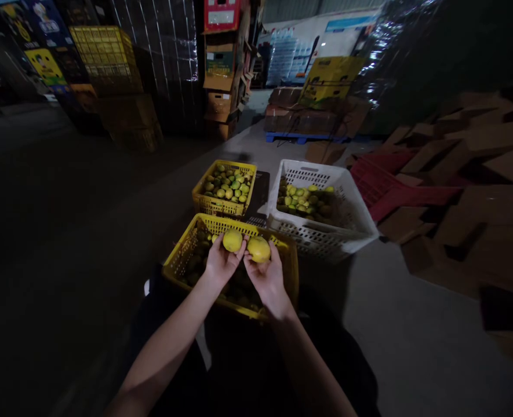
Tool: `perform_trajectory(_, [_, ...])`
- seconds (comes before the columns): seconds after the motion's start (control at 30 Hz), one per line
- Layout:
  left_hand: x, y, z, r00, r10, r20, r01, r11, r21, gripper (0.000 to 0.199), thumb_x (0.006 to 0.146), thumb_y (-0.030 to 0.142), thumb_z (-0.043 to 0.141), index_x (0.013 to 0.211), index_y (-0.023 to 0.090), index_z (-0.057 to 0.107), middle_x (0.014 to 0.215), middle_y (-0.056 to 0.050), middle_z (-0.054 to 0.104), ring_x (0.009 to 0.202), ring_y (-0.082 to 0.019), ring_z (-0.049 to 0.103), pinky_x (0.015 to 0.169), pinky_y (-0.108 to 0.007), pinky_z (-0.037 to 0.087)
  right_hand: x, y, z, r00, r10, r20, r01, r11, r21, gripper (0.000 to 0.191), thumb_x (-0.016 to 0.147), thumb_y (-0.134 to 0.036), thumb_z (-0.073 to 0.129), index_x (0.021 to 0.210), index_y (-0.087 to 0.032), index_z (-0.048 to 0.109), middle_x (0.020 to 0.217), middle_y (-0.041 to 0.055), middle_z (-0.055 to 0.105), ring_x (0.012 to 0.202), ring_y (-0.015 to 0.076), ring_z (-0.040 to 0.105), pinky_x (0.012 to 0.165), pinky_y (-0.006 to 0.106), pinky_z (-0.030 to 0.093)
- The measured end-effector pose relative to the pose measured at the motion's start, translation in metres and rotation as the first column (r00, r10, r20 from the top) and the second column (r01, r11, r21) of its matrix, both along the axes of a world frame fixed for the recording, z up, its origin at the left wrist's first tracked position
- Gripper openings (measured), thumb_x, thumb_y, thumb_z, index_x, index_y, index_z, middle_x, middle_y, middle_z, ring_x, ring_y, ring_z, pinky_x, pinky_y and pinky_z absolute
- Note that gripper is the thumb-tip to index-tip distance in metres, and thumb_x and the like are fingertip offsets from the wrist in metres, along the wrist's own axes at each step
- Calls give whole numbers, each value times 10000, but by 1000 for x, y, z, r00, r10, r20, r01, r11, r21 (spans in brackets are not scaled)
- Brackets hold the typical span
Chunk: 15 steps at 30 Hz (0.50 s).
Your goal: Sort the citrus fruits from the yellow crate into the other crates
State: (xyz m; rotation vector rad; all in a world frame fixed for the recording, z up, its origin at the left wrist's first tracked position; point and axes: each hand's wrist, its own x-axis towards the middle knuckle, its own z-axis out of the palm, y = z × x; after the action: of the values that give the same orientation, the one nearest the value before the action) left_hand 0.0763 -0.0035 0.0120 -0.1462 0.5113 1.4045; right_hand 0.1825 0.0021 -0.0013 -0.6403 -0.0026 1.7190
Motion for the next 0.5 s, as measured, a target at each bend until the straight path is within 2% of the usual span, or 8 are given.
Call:
perform_trajectory(0.1, [-1, -3, 0, 998, -22, 61, 21, 999, 26, 291, 943, 308, 449, 1083, 112, 613, 871, -105, 699, 820, -187, 686, 691, -236, 573, 1, -1, 3, 999, 38, -8, -37, 998, 54, 207, 852, -388, 580, 853, -193, 651, 709, 1, 719, 558, 110, 632, 497, 192, 525])
perform_trajectory(0.2, [-2, -6, 1, 996, -35, 88, 31, 998, 47, 366, 960, 336, 405, 1177, 118, 602, 774, -87, 692, 689, -151, 664, 597, -197, 547, 2, -1, 7, 997, 73, -33, -72, 997, 35, 248, 858, -422, 569, 842, -193, 662, 687, 6, 718, 574, 117, 647, 545, 208, 549])
perform_trajectory(0.27, [-2, -8, 3, 997, -35, 70, 28, 994, 101, 375, 961, 310, 387, 1238, 153, 585, 824, -88, 706, 740, -166, 675, 641, -231, 559, 2, -1, 9, 998, 40, -49, -39, 999, 10, 205, 865, -382, 563, 846, -203, 662, 733, -4, 734, 660, 121, 682, 607, 219, 568])
perform_trajectory(0.33, [-3, -8, 3, 999, -25, 46, 17, 988, 155, 374, 949, 279, 396, 1267, 196, 574, 952, -93, 714, 873, -199, 682, 725, -288, 569, 3, -1, 9, 999, -1, -51, 1, 1000, 1, 146, 858, -334, 571, 835, -217, 656, 763, -28, 742, 703, 114, 693, 633, 228, 576])
perform_trajectory(0.4, [-5, -9, 3, 999, -28, 32, 22, 986, 165, 355, 929, 262, 427, 1238, 212, 592, 1003, -87, 708, 902, -198, 678, 723, -291, 568, 4, -2, 9, 999, -13, -47, 14, 1000, 25, 106, 831, -315, 595, 809, -227, 650, 750, -44, 737, 702, 110, 691, 631, 234, 575])
perform_trajectory(0.5, [-8, -11, 5, 996, -87, 14, 84, 988, 128, 243, 899, 278, 475, 1040, 197, 655, 863, -58, 696, 712, -147, 667, 546, -211, 532, 4, -5, 7, 998, 41, -55, -35, 994, 99, 101, 789, -324, 617, 818, -235, 655, 780, -29, 738, 734, 128, 694, 605, 229, 564])
